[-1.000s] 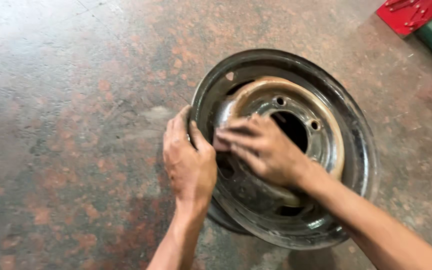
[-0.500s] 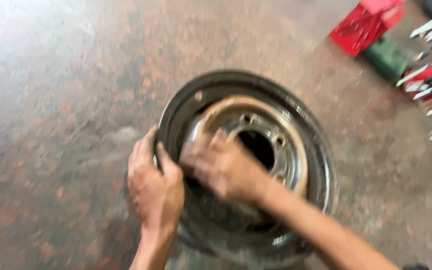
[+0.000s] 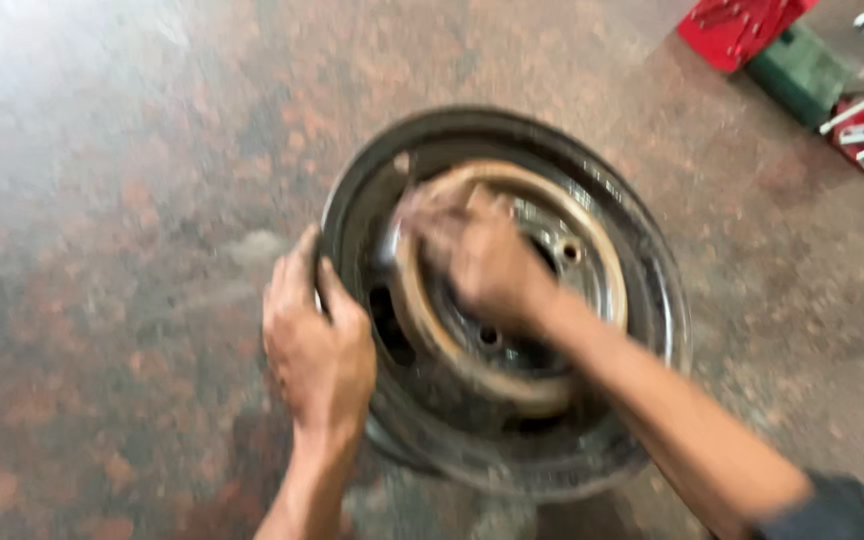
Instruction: The person scrubs the inner surface of a metal wheel rim using a small abrasive pad. They rotate the rim to access different sections and continue scrubbing the inner well and lip.
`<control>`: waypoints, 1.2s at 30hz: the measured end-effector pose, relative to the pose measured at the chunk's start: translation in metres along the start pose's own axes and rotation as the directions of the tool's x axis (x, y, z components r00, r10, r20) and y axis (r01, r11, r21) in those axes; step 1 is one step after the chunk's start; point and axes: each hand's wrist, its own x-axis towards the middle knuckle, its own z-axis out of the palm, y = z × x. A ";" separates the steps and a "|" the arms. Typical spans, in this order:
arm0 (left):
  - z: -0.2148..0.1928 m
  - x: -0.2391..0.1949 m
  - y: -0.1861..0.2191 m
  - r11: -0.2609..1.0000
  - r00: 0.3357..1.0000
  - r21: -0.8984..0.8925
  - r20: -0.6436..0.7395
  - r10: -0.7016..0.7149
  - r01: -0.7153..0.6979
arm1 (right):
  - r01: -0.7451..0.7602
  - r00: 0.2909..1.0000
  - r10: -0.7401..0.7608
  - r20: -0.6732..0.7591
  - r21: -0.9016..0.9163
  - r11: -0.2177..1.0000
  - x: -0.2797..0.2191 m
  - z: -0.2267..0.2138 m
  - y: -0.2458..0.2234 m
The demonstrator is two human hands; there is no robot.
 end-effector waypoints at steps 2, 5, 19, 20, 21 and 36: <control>0.001 0.001 0.006 1.000 1.000 -0.005 0.007 -0.018 0.018 | 0.176 0.975 -0.178 0.134 0.028 0.984 -0.029 -0.004 -0.028; 0.002 -0.001 0.001 1.000 1.000 0.014 0.019 -0.011 0.011 | 0.231 0.973 -0.228 0.039 -0.171 0.958 0.001 -0.006 0.013; 0.002 0.012 0.009 0.998 1.000 -0.058 0.011 -0.022 0.023 | 0.288 0.952 -0.282 0.121 -0.035 0.957 -0.012 0.003 0.000; 0.002 0.003 0.009 0.994 0.998 -0.095 0.036 -0.049 0.052 | 0.255 0.954 -0.253 0.162 0.004 0.967 -0.025 0.002 -0.006; 0.004 -0.003 0.008 0.995 0.998 -0.096 0.049 -0.032 0.037 | 0.101 0.989 -0.101 0.108 0.006 0.995 -0.024 0.002 0.000; 0.003 0.005 0.004 0.999 0.998 0.028 0.054 -0.032 0.031 | 0.084 0.994 -0.087 0.061 0.044 0.996 -0.017 0.004 -0.008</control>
